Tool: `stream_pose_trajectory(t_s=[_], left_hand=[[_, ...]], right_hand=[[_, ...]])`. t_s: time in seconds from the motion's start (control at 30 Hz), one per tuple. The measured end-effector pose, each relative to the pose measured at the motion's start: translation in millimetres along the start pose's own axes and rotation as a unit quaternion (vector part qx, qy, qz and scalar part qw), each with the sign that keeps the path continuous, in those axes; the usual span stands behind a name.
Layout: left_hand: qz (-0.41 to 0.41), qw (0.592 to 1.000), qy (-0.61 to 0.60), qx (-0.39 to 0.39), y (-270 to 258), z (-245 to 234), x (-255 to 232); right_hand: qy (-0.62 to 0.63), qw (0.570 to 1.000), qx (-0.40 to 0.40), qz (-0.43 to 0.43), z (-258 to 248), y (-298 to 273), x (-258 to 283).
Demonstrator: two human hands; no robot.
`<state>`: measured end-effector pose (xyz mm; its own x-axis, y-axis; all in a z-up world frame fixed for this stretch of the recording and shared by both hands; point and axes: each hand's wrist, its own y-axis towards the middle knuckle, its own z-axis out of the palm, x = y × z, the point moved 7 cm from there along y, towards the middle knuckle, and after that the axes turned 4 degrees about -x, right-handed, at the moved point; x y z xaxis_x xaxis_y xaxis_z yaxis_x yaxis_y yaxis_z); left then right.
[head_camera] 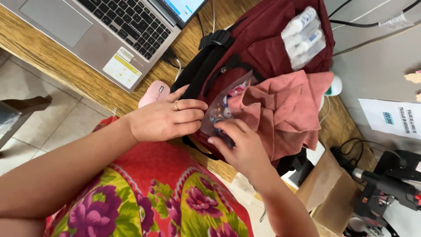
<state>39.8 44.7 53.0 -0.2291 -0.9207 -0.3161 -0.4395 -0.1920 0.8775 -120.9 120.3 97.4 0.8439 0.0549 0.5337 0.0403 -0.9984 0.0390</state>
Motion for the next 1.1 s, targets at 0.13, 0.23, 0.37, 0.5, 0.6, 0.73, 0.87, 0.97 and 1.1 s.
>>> stream_pose_trajectory(t_s=[0.13, 0.23, 0.37, 0.5, 0.6, 0.73, 0.87, 0.97, 1.1], left_hand=[[-0.001, 1.0, -0.008, -0.014, -4, 0, 0], [-0.011, 0.999, -0.024, -0.022, -6, 1, 0], [-0.008, 1.0, -0.013, -0.021, -6, 1, 0], [-0.011, 1.0, -0.009, -0.018, -6, 1, 0], [-0.014, 1.0, -0.011, -0.014, -7, 2, 0], [-0.016, 1.0, -0.005, -0.013, -5, 2, -1], [-0.015, 1.0, 0.006, -0.011, 3, -4, -4], [-0.017, 1.0, 0.017, -0.006, 3, -1, -5], [-0.024, 0.999, 0.022, 0.001, 1, 2, -7]], right_hand=[[0.021, 1.0, 0.016, 0.0, 1, -3, 3], [0.016, 1.0, 0.001, -0.003, -4, -2, 9], [0.007, 0.999, -0.033, 0.038, -7, -6, -1], [0.025, 0.996, -0.057, 0.07, -11, -8, -7], [0.042, 0.995, -0.061, 0.074, -11, -7, -11], [0.049, 0.995, -0.051, 0.075, -13, -4, -4], [0.027, 0.999, -0.005, -0.028, -20, 4, 10], [-0.125, 0.987, -0.088, -0.056, -33, 6, -22], [-0.096, 0.99, -0.083, 0.056, -19, -10, -50]])
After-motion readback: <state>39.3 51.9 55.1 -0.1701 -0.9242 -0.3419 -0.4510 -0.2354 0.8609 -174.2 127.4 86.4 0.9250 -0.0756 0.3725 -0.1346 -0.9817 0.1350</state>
